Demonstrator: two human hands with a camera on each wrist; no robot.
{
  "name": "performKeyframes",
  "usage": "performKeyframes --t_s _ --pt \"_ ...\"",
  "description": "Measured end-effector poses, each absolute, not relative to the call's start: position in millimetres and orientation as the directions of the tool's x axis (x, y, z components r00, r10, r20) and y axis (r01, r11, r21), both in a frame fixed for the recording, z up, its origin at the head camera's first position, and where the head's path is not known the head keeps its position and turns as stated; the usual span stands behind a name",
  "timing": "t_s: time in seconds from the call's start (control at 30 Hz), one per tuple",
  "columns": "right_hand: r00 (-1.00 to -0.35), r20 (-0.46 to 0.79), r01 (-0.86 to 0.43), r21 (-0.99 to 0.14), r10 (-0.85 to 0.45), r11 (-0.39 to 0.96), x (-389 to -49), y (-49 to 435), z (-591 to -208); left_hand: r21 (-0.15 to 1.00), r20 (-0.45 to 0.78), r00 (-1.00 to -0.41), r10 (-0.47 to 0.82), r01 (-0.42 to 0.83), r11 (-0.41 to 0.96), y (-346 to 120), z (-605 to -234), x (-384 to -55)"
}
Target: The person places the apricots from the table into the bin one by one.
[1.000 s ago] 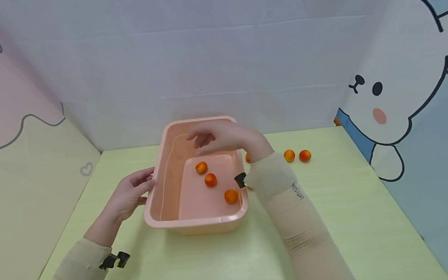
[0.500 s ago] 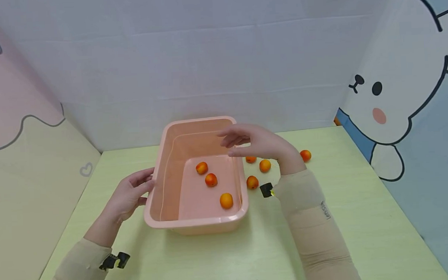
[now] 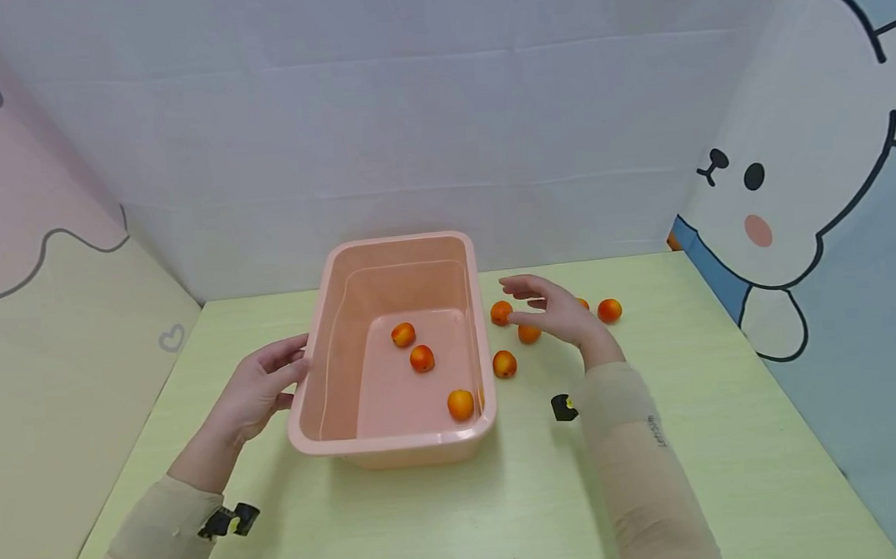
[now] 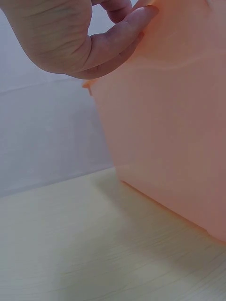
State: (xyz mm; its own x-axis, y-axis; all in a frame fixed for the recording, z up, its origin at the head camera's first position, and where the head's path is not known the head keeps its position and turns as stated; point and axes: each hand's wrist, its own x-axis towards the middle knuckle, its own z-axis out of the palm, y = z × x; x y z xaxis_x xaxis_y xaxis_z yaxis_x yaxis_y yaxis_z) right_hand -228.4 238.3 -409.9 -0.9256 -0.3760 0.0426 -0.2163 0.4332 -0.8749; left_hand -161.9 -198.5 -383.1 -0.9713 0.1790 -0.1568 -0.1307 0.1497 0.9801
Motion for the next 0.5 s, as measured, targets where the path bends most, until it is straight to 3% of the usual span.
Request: performKeyframes --t_s 0.3,0.5 --pt "-0.951 -0.144 -0.004 -0.879 -0.275 0.476 -237 256 -463 0.981 -0.157 -0.971 0.182 -0.132 0.145 -199 -384 -163" --pt "-0.953 -0.169 0.016 -0.858 -0.252 0.514 -241 263 -481 0.982 -0.158 -0.969 0.19 -0.133 0.138 -198 -382 -162"
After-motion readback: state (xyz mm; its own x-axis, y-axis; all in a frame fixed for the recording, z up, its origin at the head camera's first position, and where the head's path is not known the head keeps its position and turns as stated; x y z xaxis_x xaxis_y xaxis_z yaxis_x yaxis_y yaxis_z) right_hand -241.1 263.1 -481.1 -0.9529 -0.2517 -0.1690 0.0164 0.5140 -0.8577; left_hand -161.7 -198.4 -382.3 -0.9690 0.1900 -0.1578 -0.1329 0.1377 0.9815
